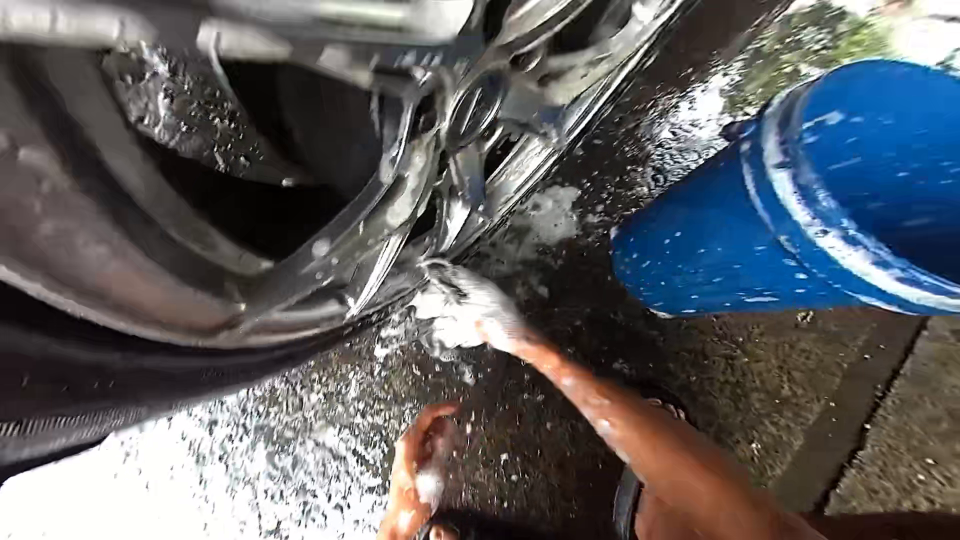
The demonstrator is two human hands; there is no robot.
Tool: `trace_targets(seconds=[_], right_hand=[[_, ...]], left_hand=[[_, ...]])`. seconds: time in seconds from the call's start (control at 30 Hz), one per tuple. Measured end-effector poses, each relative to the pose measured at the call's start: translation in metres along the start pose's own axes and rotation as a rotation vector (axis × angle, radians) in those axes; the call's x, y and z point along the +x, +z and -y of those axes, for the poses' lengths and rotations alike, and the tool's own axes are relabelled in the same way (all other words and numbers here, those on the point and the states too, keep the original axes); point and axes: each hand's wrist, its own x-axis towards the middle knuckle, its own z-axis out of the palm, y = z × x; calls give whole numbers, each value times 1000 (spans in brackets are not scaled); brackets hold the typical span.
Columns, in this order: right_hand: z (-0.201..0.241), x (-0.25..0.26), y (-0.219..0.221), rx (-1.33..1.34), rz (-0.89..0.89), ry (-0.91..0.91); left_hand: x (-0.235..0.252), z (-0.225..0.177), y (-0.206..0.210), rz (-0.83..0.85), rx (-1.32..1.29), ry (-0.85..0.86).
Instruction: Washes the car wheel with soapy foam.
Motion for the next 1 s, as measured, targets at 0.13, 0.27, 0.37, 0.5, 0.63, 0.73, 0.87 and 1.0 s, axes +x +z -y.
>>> trace_targets(seconds=[0.13,0.27,0.37,0.5,0.63,0.73,0.87,1.0], right_hand=[[14,21,-88,516,-280,1],[76,104,-100,1340,-561,-82],[76,103,-57,832,-540,11],[45,72,-87,-164,49,7],[-1,93,-132,-130,-49,-75],[46,92,-106,117,-211,-3],[34,79,-94,76,-68,-65],[-2,60,-162,750,-368,-58]], left_hand=[[15,-68,-29,-12,378,238],[44,-167,-36,67,525,514],[56,-214,-24,101,501,482],[64,-233,-4,91,517,423],[46,-243,11,16,504,356],[45,-239,29,-45,644,298],[52,-215,46,-78,783,109],[66,-191,53,-10,962,97]])
